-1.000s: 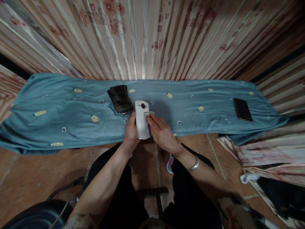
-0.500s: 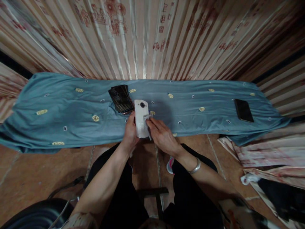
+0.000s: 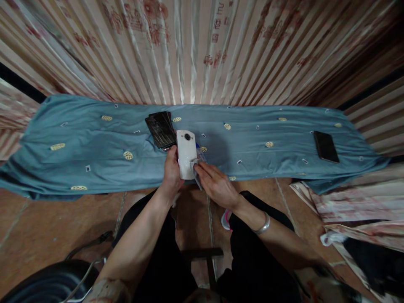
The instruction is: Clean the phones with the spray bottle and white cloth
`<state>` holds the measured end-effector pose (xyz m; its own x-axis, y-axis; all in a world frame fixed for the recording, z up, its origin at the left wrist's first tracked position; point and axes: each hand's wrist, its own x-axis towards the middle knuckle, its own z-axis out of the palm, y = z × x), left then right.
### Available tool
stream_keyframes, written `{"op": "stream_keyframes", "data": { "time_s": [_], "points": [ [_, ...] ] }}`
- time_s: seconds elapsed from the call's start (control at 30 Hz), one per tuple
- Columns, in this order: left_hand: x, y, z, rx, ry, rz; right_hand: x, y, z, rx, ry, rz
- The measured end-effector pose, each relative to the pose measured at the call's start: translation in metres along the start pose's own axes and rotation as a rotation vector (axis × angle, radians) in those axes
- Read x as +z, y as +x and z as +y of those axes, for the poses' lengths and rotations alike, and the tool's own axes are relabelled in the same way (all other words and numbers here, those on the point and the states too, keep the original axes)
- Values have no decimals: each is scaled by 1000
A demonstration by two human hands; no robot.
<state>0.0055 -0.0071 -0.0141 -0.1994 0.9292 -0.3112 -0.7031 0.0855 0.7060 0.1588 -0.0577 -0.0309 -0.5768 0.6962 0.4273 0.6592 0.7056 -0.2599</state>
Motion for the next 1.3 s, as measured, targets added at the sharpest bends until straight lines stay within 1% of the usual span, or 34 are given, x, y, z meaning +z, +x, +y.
{"op": "stream_keyframes", "data": {
  "time_s": [0.2, 0.33, 0.53, 0.7, 0.83, 1.0, 1.13, 1.3],
  "points": [
    [0, -3, 6, -78, 8, -31, -1, -1, 0, -28, 7, 2],
    [-2, -2, 6, -73, 23, -38, -3, 1, -2, -55, -43, 28],
    [-6, 3, -1, -41, 11, -29, -4, 4, -6, -53, -6, 20],
    [-5, 4, -2, -38, 25, -20, -6, 9, -12, -68, 3, 16],
    [-4, 2, 0, -65, 31, -13, -7, 13, -18, -76, 10, -5],
    [-4, 3, 1, -100, 10, 7, -7, 16, -25, -94, 29, -1],
    [-3, 2, 2, -111, 4, 25, -9, 20, -29, -110, -11, 7],
    [2, -4, 4, -145, -18, -6, -11, 23, -31, -103, -49, 17]
  ]
}}
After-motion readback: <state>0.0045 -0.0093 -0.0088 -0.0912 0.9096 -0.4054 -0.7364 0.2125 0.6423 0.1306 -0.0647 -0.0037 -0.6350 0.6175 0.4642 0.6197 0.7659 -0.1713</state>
